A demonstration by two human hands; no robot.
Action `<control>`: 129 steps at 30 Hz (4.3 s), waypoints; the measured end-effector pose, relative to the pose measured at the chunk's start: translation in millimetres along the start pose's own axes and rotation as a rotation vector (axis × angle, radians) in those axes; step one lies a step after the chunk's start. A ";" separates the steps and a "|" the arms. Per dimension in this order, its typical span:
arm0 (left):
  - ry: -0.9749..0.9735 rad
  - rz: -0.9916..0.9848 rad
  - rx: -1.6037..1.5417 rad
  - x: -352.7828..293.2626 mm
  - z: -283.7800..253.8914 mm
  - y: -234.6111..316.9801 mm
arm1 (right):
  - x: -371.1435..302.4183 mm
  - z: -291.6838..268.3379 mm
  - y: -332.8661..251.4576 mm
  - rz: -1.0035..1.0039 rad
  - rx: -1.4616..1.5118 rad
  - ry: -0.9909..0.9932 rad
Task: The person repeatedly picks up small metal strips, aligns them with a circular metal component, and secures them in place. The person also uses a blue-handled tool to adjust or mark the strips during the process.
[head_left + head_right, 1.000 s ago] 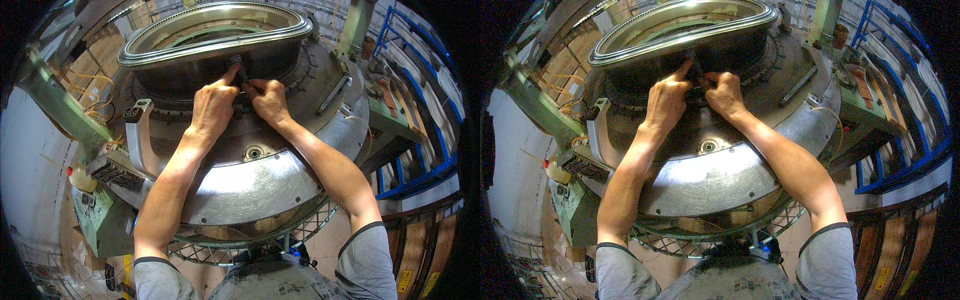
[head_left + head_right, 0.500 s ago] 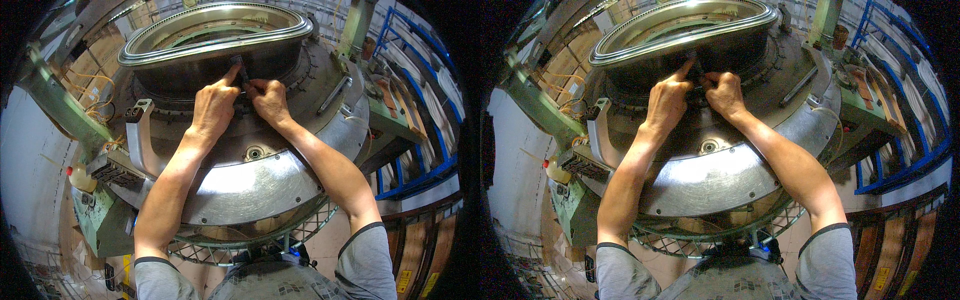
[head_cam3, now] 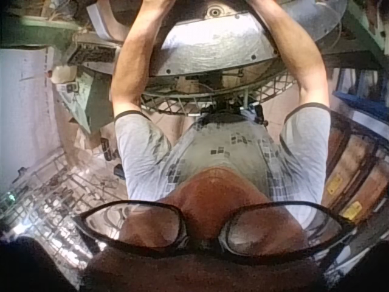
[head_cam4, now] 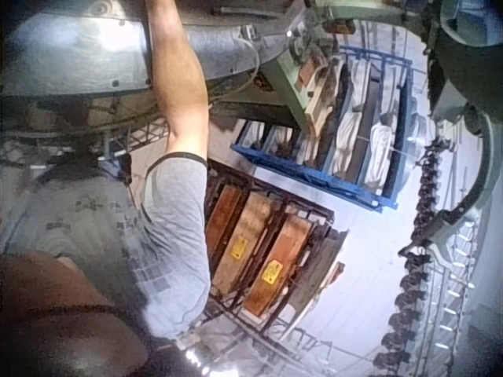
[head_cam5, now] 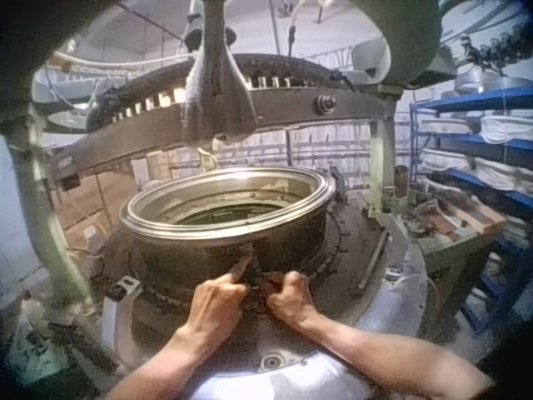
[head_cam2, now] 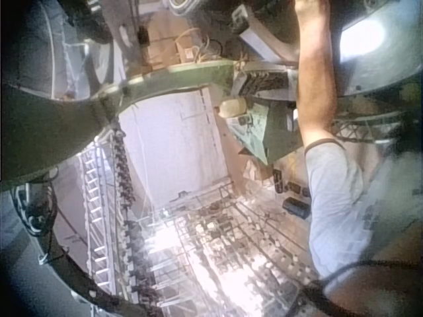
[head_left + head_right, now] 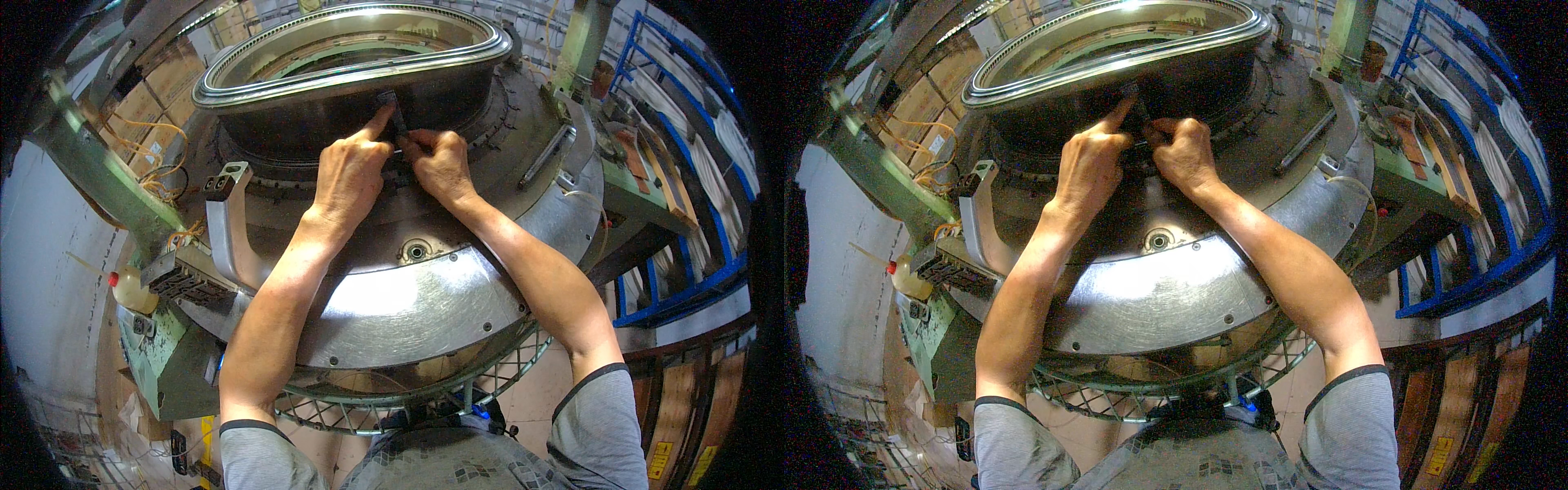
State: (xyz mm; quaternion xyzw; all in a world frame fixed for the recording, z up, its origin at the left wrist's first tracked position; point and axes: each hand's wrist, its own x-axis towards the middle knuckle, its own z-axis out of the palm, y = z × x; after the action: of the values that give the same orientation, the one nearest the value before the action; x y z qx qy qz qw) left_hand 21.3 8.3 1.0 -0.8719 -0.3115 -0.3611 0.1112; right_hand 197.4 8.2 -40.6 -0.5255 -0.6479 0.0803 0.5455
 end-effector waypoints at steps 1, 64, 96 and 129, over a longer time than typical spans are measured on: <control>0.002 0.004 0.002 0.0 0.0 0.1 | 0.0 0.1 0.2 0.012 -0.002 -0.002; -0.137 0.077 0.223 8.5 -16.7 -17.0 | -0.2 4.0 -18.3 -0.037 -0.208 -0.021; -0.400 0.035 -0.041 5.4 -26.9 -29.9 | -35.0 -6.4 -6.4 0.269 -0.036 -0.241; -0.255 -0.037 0.147 8.3 -19.1 -29.6 | 32.9 2.0 -18.8 -0.060 -0.606 0.150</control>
State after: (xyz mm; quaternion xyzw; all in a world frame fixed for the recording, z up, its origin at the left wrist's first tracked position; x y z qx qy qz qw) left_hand -3.3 27.4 19.5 -0.8943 -0.3647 -0.2258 0.1275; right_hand 189.5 26.3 -8.2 -0.6493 -0.6154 -0.1717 0.4125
